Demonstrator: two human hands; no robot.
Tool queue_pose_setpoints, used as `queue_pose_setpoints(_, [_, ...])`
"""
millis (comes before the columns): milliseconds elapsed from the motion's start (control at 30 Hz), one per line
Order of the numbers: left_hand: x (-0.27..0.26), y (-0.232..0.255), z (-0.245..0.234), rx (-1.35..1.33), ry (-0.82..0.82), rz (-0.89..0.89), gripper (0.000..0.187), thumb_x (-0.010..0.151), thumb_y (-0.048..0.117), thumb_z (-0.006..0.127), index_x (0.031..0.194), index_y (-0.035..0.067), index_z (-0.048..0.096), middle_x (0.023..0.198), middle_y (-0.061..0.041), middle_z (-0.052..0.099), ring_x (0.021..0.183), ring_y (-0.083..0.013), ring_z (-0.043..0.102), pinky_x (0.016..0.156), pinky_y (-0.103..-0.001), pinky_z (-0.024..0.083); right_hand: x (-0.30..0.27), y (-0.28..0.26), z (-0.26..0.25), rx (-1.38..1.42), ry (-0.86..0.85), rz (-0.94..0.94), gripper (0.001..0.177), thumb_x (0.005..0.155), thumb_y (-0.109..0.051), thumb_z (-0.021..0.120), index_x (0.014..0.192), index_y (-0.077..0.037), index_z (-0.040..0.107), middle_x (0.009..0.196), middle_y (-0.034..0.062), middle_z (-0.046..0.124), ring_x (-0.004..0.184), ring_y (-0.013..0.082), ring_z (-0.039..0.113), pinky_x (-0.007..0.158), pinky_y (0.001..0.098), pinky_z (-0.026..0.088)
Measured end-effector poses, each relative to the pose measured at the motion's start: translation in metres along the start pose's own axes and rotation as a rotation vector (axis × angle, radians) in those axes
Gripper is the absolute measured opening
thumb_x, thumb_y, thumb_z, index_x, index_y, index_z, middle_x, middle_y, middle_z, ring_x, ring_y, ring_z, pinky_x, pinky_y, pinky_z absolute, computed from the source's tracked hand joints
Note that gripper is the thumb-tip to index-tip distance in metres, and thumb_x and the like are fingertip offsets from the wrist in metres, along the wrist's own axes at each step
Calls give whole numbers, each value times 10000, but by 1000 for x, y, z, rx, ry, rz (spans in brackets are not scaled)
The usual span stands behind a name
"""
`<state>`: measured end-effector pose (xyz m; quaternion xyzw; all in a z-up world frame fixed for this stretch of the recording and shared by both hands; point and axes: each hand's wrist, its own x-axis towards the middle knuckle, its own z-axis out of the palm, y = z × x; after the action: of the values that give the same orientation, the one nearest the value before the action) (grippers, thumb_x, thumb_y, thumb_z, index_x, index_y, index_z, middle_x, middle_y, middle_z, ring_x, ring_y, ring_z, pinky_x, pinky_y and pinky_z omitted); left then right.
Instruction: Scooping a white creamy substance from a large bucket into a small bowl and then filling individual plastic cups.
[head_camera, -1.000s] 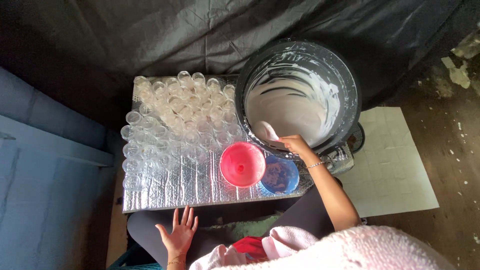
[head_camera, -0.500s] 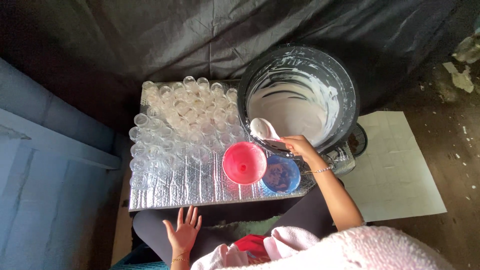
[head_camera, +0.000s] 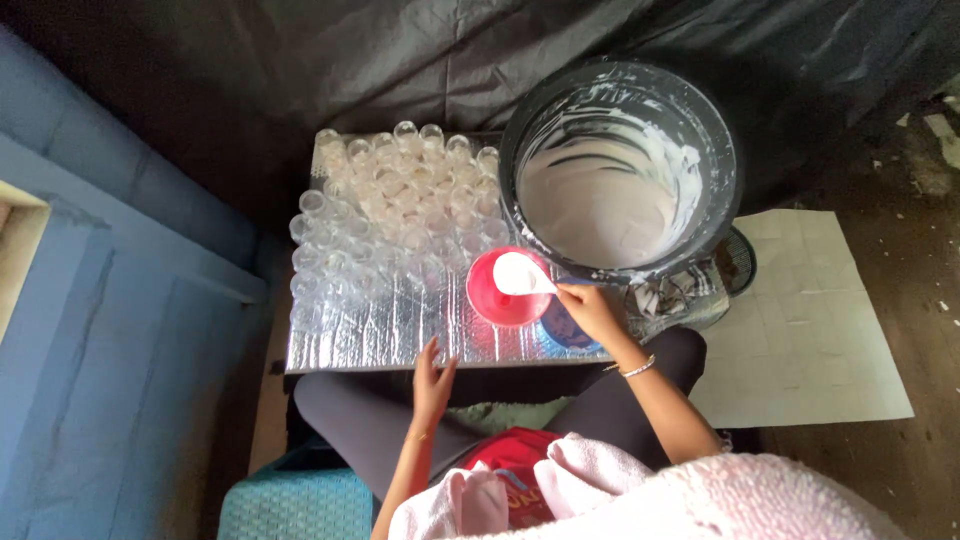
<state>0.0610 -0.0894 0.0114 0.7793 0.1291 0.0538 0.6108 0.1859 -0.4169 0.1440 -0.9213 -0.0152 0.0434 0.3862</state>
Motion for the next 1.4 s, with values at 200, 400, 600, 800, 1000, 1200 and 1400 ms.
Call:
queue_pose_setpoints(200, [18, 60, 26, 199, -69, 322, 646, 866, 121, 776, 1463, 123, 527, 1414, -241, 489, 1316, -487, 505, 1062, -578, 463, -29, -17, 19, -441, 269, -322, 223, 938, -349, 670, 1130, -346, 783, 741, -10, 699, 636, 245, 705, 526, 388, 579])
queue_pose_setpoints(400, [40, 56, 44, 248, -113, 384, 596, 876, 64, 747, 1434, 129, 546, 1487, -273, 419, 1304, -518, 502, 1070, -572, 462, -49, -31, 20, -560, 345, -435, 266, 930, -330, 634, 1166, -386, 743, 725, -57, 620, 582, 218, 670, 496, 376, 555])
queue_pose_setpoints(600, [55, 62, 55, 321, -40, 416, 410, 865, 109, 774, 1258, 141, 662, 1512, -246, 431, 1222, -487, 584, 971, -522, 553, -39, -18, 43, -754, 164, -412, 414, 822, -210, 658, 1202, -369, 703, 868, -53, 672, 599, 272, 697, 588, 420, 593])
queue_pose_setpoints(800, [60, 75, 70, 358, 5, 497, 176, 832, 208, 806, 971, 141, 721, 1496, -214, 483, 1161, -458, 635, 921, -521, 574, 2, 36, 108, -881, -26, -321, 234, 815, -233, 608, 991, -276, 755, 774, -48, 719, 663, 262, 738, 573, 416, 559])
queue_pose_setpoints(1000, [65, 54, 72, 345, -33, 471, 145, 835, 235, 807, 922, 162, 716, 1496, -191, 490, 1238, -433, 597, 966, -487, 558, 20, 7, 96, -851, -91, -213, 331, 888, -121, 531, 1116, -204, 756, 872, 54, 763, 681, 308, 754, 602, 456, 566])
queue_pose_setpoints(1200, [62, 52, 72, 287, -30, 464, 142, 823, 185, 820, 924, 144, 729, 1497, -210, 481, 1275, -447, 565, 1001, -486, 534, 13, -50, 67, -777, -143, -134, 436, 931, -96, 483, 1328, -147, 659, 1098, 114, 745, 761, 356, 767, 674, 504, 596])
queue_pose_setpoints(1400, [52, 59, 69, 282, -40, 483, 148, 852, 223, 803, 920, 121, 720, 1480, -231, 469, 1318, -449, 529, 1047, -481, 502, 5, -39, 66, -906, -365, -185, 326, 954, -97, 501, 1165, -174, 738, 892, 97, 766, 863, 350, 772, 720, 488, 602])
